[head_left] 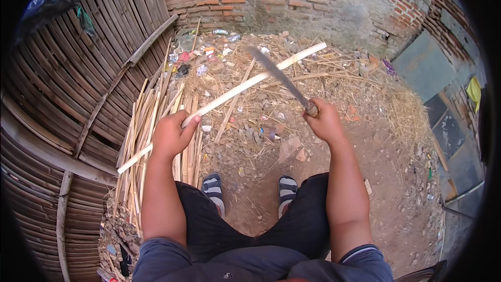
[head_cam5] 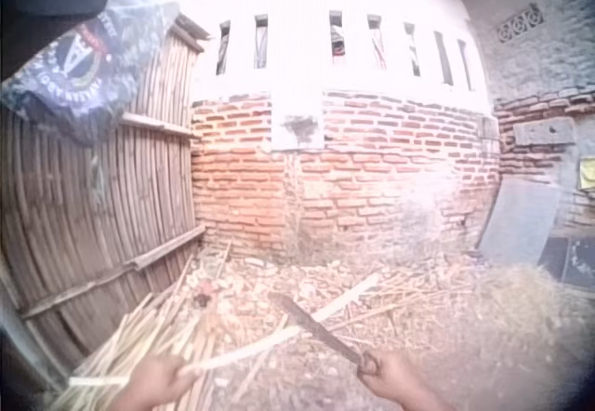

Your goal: The person uses a machete to shave the surface of a long wooden rod while holding it against their leg.

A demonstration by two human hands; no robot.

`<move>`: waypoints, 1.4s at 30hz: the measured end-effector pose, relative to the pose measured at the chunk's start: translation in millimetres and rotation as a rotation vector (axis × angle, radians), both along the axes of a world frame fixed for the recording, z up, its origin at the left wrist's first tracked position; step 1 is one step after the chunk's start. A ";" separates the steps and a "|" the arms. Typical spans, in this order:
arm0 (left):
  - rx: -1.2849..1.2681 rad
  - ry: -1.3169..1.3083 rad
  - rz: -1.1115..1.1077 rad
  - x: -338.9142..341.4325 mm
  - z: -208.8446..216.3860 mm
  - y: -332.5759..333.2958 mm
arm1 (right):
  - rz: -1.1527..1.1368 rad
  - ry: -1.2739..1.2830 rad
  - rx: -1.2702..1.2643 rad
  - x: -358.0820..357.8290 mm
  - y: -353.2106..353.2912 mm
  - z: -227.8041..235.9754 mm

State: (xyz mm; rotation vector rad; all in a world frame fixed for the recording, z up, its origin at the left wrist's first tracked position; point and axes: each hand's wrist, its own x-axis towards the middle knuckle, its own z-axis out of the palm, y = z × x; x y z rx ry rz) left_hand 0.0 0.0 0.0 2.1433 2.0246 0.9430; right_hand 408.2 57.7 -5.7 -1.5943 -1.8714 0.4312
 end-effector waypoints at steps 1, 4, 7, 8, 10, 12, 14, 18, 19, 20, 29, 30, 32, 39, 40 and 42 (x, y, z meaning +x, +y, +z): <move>-0.008 -0.012 -0.007 1.5 -0.4 -1.1 | 0.037 -0.055 0.005 -7.8 -5.6 4.4; -0.029 -0.052 -0.054 1.0 5.2 -2.7 | 0.114 -0.150 0.127 -13.4 -7.6 2.5; -0.096 -0.080 -0.073 -4.1 5.6 -5.5 | 0.073 -0.059 0.138 -3.5 1.6 -4.1; -0.112 -0.098 -0.082 -7.4 4.5 -5.0 | 0.037 -0.001 0.116 5.3 6.5 -5.7; -0.136 -0.143 -0.108 -8.5 0.0 -3.5 | -0.104 0.121 0.079 24.2 17.4 -8.4; -0.157 -0.193 -0.146 -6.7 -5.1 -1.8 | -0.195 0.184 0.091 33.8 21.5 -10.5; -0.200 -0.226 -0.156 0.8 -5.2 -1.1 | -0.118 0.157 0.119 31.0 19.3 -13.6; -0.286 -0.216 -0.177 11.3 -4.6 1.4 | 0.080 0.048 0.056 1.3 1.8 -8.2; -0.315 -0.218 -0.176 12.2 -3.7 1.7 | 0.144 -0.028 0.037 -10.4 -5.4 -2.0; -0.299 -0.219 -0.195 12.1 -7.0 2.3 | 0.207 -0.104 0.019 -22.7 -13.7 5.6; -0.267 -0.208 -0.223 16.3 -3.1 -1.2 | 0.217 -0.011 -0.140 -7.5 3.2 -8.2; -0.278 -0.193 -0.211 16.5 -0.9 -1.4 | 0.146 0.071 -0.163 0.2 8.0 -8.0; -0.291 -0.180 -0.194 20.1 2.5 -3.3 | 0.036 0.095 -0.142 13.1 11.5 -6.1; -0.416 -0.209 -0.181 35.0 -10.6 1.9 | 0.258 -0.086 -0.145 -22.3 -4.3 -3.3; -0.442 -0.214 -0.185 37.3 -12.8 3.3 | 0.310 -0.136 -0.169 -33.3 -10.2 0.2; -0.209 -0.319 -0.356 41.6 -29.7 6.4 | 0.397 -0.257 -0.109 -51.2 -18.1 -0.8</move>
